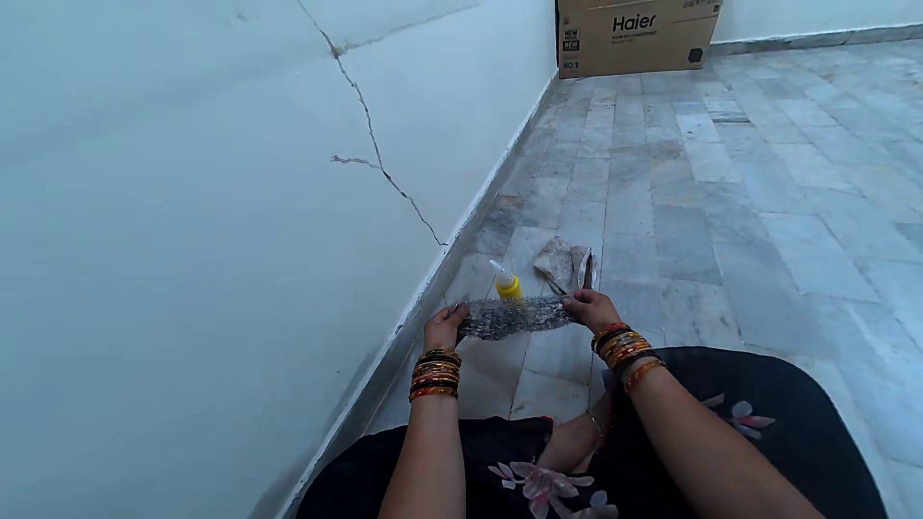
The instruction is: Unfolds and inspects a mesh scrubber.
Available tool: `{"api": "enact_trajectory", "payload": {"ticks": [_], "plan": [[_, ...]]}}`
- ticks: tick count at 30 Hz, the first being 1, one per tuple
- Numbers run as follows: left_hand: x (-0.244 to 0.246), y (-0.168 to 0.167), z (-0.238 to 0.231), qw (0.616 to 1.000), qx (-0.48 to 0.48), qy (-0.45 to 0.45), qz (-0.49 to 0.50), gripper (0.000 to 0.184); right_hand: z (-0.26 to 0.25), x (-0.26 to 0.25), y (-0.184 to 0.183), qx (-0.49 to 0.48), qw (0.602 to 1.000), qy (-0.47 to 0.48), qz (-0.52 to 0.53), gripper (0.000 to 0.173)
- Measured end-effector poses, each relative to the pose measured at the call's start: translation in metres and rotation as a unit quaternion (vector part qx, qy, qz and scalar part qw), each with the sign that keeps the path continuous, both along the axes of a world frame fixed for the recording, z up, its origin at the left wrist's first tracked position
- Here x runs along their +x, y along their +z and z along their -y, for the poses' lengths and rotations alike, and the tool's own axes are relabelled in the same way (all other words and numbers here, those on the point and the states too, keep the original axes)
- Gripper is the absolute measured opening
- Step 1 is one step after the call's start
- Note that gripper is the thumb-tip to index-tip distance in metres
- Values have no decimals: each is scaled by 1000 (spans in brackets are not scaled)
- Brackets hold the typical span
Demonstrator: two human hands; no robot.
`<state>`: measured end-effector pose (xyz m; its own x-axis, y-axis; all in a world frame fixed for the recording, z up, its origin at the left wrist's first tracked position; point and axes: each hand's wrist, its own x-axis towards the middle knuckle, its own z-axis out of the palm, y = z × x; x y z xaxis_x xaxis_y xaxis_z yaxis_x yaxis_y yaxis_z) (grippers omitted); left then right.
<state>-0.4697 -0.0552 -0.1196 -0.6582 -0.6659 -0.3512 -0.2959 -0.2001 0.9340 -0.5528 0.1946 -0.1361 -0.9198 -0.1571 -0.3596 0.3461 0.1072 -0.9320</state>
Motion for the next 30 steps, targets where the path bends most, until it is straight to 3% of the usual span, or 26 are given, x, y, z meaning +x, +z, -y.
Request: {"api": "enact_trajectory", "payload": {"ticks": [5, 9, 13, 17, 25, 30], "plan": [[-1, -2, 6, 998, 38, 45, -12, 27, -8, -5, -2, -42, 997, -59, 33, 17], [-1, -10, 3, 1000, 26, 11, -10, 27, -4, -4, -4, -30, 998, -57, 23, 17], [-4, -20, -17, 993, -25, -119, 5, 23, 10, 7, -13, -50, 998, 14, 22, 21], [-2, -16, -32, 984, -23, -178, 4, 24, 20, 16, -12, -78, 993, 72, 58, 21], [-1, -15, -40, 980, 3, -197, -20, 33, 18, 19, -4, -85, 978, 147, 123, 34], [-5, -20, -43, 981, 29, -182, -62, 33, 21, 25, -6, -67, 956, 256, 123, 50]]}}
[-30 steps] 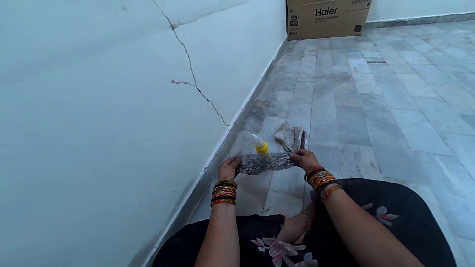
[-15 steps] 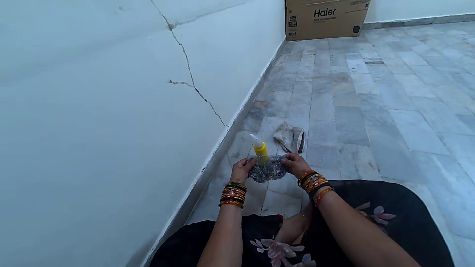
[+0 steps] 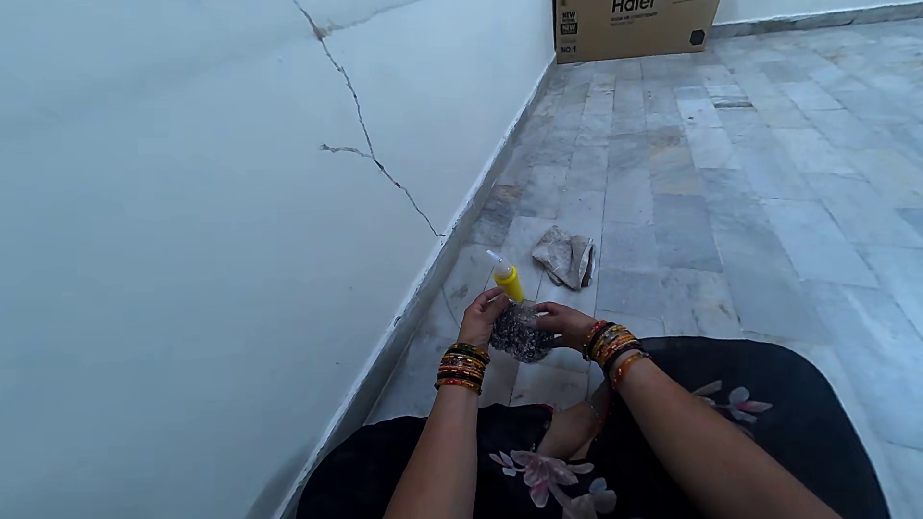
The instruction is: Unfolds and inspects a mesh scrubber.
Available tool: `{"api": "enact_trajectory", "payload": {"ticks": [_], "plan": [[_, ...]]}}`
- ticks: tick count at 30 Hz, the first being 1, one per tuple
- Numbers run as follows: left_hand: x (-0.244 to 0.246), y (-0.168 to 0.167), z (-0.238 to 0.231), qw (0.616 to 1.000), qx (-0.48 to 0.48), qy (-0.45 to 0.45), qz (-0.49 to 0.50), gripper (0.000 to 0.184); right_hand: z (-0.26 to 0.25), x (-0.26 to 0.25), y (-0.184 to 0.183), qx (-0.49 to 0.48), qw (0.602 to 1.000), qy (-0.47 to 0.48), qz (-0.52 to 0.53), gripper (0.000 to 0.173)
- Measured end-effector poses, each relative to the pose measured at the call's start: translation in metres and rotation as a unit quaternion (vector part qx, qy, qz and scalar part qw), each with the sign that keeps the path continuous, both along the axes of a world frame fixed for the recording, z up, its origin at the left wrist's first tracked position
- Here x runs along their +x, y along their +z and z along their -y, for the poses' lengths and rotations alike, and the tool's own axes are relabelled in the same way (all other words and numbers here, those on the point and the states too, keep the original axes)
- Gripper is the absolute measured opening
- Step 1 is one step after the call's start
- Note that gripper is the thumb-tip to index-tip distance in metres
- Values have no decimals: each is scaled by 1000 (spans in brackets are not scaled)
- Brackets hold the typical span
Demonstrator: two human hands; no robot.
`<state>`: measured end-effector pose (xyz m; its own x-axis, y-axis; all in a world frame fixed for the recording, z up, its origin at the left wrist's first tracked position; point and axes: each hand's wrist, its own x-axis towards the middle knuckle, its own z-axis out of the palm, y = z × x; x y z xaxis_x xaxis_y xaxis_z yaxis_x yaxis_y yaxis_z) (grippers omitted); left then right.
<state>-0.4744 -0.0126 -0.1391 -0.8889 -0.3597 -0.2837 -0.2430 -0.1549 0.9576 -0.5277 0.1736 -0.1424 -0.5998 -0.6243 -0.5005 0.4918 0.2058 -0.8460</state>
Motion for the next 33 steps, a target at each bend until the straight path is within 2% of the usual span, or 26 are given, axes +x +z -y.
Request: {"api": "enact_trajectory", "payload": {"ticks": [3, 6, 9, 12, 14, 17, 19, 21, 24, 27, 33], "plan": [[0, -1, -1, 999, 25, 9, -18, 33, 4, 3, -3, 12, 1000, 18, -19, 46], [2, 9, -2, 995, 78, 53, 6, 42, 3, 0, -6, 3, 998, -57, -7, 37], [-1, 8, 4, 987, 129, 94, 31, 54, 4, -4, -2, -38, 985, -167, 37, 38], [-1, 8, -1, 988, 127, 75, 55, 49, 7, -3, 2, -79, 970, -220, 66, 41], [1, 11, -9, 990, 114, 64, 54, 41, 7, 0, 5, -92, 972, -205, 75, 45], [2, 9, -14, 995, 75, 55, 28, 32, 7, 6, 6, -77, 987, -129, 62, 55], [2, 5, -11, 999, 27, 45, 12, 26, 6, 7, 5, -50, 995, -79, 34, 65], [3, 1, -8, 1000, -15, 24, 1, 23, 5, 6, 1, -36, 996, -76, -11, 68], [4, 0, -8, 999, -39, -4, -17, 21, 4, 1, 2, -51, 990, -121, -59, 55], [3, 0, -10, 999, -40, -24, -22, 19, 4, -1, 4, -62, 988, -136, -49, 37], [2, 1, -18, 997, -62, -49, -17, 15, 15, 4, -2, -39, 992, -111, -51, 30]]}}
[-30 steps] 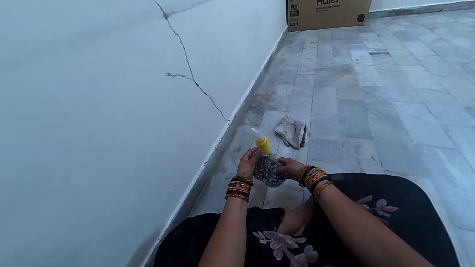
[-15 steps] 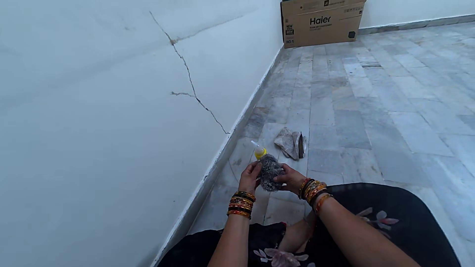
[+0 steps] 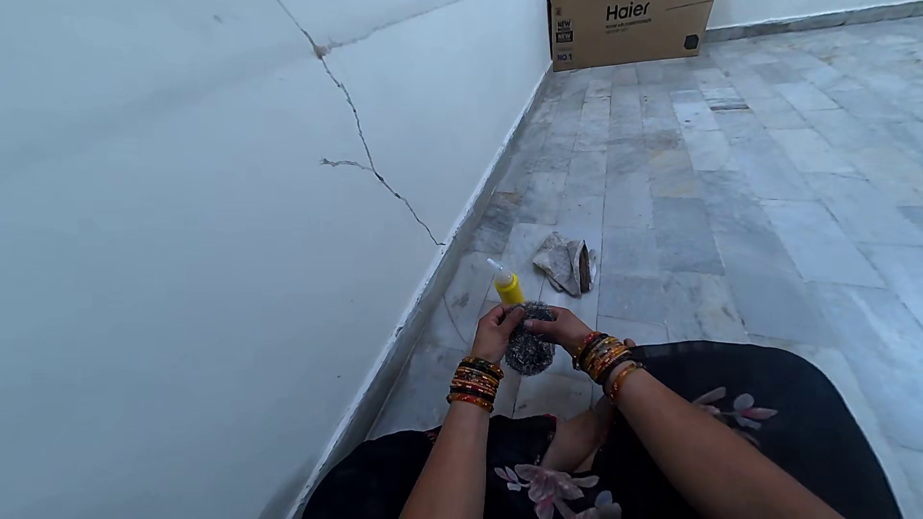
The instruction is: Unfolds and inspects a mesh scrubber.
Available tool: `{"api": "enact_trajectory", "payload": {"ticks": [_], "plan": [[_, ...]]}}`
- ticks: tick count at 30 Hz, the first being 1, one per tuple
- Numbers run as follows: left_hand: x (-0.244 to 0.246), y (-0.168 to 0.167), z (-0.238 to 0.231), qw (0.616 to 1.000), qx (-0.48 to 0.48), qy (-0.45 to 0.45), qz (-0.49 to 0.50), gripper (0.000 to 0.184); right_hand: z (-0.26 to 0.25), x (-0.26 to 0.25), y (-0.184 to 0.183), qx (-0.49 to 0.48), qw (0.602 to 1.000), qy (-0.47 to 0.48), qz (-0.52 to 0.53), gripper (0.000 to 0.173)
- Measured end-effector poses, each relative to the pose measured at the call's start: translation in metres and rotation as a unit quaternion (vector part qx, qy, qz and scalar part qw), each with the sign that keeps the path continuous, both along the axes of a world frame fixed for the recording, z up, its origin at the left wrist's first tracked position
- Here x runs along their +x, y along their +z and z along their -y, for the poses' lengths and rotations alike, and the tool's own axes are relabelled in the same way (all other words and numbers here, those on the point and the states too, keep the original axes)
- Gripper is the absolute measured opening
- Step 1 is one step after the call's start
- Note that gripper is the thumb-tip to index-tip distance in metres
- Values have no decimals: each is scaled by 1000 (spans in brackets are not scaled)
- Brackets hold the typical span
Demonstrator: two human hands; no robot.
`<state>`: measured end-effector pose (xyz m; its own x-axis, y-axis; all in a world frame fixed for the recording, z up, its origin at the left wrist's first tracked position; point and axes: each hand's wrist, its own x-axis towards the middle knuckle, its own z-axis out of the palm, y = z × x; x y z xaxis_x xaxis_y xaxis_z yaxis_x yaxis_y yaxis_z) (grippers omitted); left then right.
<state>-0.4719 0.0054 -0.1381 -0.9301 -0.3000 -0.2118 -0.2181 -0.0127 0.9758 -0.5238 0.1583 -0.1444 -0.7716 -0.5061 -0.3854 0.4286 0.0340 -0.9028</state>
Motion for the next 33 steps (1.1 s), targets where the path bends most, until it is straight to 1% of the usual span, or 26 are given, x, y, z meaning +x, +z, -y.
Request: {"api": "enact_trajectory", "payload": {"ticks": [2, 4, 5, 7, 8, 9, 11, 13, 14, 16, 18, 19, 21, 23, 25, 28, 30, 31, 33], "plan": [[0, 1, 2, 999, -23, 27, -4, 17, -2, 0, 3, 25, 999, -8, -18, 24], [0, 6, 14, 995, -32, 91, -5, 22, -10, -6, 7, 47, 998, -21, -31, 21], [1, 10, 23, 990, -24, 137, -2, 25, -15, -10, 7, 52, 997, -32, -37, 20], [1, 14, 41, 974, 7, 226, -6, 24, -24, -19, 6, 61, 996, -47, -45, 19], [0, 15, 48, 967, 26, 253, -8, 21, -26, -22, 6, 64, 996, -50, -44, 19], [-1, 13, 53, 965, 39, 261, -10, 20, -27, -23, 4, 67, 996, -52, -40, 19], [-1, 9, 53, 974, 41, 222, -7, 18, -26, -24, 1, 66, 996, -57, -16, 20], [-2, 5, 40, 990, 37, 137, 6, 18, -23, -21, 1, 46, 996, -73, 17, 23], [-1, 6, 29, 995, 40, 92, 19, 20, -21, -18, 1, 28, 995, -85, 34, 26], [-1, 10, 10, 997, 59, 32, 48, 29, -16, -11, 4, -10, 991, -115, 72, 34], [1, 13, 3, 994, 78, -7, 78, 40, -12, -6, 5, -42, 982, -149, 109, 37], [2, 14, 2, 993, 81, -21, 88, 42, -11, -4, 6, -56, 978, -163, 121, 38], [2, 15, 3, 993, 75, -33, 91, 37, -8, -3, 7, -78, 973, -173, 133, 39], [1, 14, 2, 995, 55, -18, 78, 29, -5, 1, 9, -93, 973, -164, 132, 41], [0, 9, 2, 997, 41, -1, 60, 21, -3, 5, 9, -101, 979, -130, 120, 45], [-1, 7, 5, 998, 29, 31, 52, 15, -2, 5, 0, -85, 988, -103, 81, 46], [0, 11, 18, 994, 31, 100, 44, 18, -9, -4, -5, -35, 993, -104, 45, 43], [2, 14, 30, 988, 37, 146, 39, 20, -14, -10, -6, -13, 993, -112, 33, 42], [2, 18, 50, 970, 61, 236, 28, 18, -21, -18, -7, 8, 991, -135, 27, 39]]}}
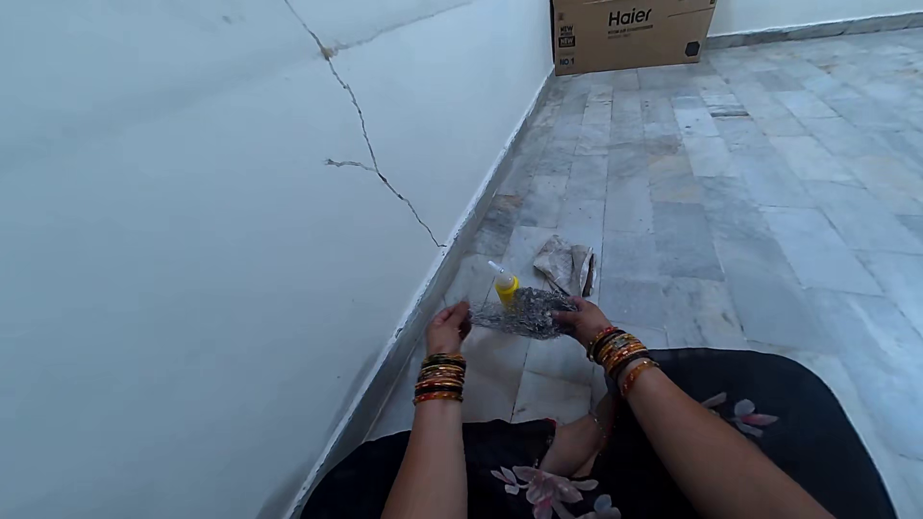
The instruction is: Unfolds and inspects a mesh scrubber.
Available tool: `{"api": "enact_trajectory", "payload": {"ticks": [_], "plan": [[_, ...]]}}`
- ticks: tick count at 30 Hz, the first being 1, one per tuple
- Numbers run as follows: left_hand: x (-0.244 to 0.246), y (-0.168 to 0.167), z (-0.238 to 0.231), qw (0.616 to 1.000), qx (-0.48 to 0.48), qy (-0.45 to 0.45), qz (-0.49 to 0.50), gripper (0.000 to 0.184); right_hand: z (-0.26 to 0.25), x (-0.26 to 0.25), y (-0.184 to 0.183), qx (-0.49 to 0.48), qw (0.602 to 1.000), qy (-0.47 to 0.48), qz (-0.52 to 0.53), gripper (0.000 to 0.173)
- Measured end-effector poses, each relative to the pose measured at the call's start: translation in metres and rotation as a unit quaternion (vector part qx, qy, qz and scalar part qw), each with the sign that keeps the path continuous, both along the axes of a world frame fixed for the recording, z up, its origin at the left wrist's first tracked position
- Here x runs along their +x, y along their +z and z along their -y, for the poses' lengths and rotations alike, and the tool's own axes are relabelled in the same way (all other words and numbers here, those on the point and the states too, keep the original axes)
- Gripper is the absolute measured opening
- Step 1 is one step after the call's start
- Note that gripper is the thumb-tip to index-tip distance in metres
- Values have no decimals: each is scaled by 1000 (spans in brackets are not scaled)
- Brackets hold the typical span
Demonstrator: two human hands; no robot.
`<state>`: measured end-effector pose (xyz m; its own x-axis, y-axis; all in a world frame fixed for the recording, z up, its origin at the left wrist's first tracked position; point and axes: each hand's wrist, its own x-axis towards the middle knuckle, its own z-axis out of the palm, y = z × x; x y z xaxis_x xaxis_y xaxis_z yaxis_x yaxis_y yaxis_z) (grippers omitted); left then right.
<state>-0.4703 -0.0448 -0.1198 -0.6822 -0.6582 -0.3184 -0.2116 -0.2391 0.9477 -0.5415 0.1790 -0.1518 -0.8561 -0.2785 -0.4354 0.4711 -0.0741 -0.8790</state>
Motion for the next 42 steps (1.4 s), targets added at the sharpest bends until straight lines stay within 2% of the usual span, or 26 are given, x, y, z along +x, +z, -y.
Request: {"api": "enact_trajectory", "payload": {"ticks": [2, 3, 6, 9, 13, 16, 19, 21, 24, 30, 34, 37, 42], "plan": [[-3, 0, 9, 999, 24, 44, -9, 15, 0, -3, 1, 1, 1000, -9, 4, 38], [-4, -2, 9, 999, 29, 35, -12, 15, 1, -2, 1, -3, 1000, -9, 7, 38], [-3, -9, -9, 996, 24, -83, 8, 16, 3, 3, 1, -29, 999, -7, 20, 38], [-1, -6, -33, 974, 36, -219, 38, 25, 6, 9, 10, -48, 998, 22, 21, 40], [-1, -9, -38, 960, 79, -266, 34, 37, 9, 13, 15, -59, 997, 50, 31, 37], [0, -7, -41, 965, 65, -255, 7, 28, 13, 18, 16, -53, 996, 71, 30, 39], [-3, -13, -45, 970, -2, -243, 11, 19, 17, 22, 11, -50, 994, 96, 14, 41], [-4, -10, -41, 978, -28, -206, 21, 17, 15, 17, 9, -20, 995, 93, 4, 35], [-4, -6, -25, 990, -24, -136, 21, 14, 11, 12, 12, 3, 996, 85, 5, 30], [-6, -10, -28, 995, -4, -94, 25, 16, 14, 14, 12, -24, 996, 72, 43, 26], [-6, -8, -35, 991, 17, -133, 31, 21, 12, 19, 22, -88, 991, 44, 93, 32], [-6, -9, -42, 991, 45, -125, 29, 23, 11, 23, 25, -130, 986, 42, 98, 45], [-4, -6, -45, 985, 104, -138, 28, 30, 17, 26, 17, -114, 989, 43, 84, 59]]}}
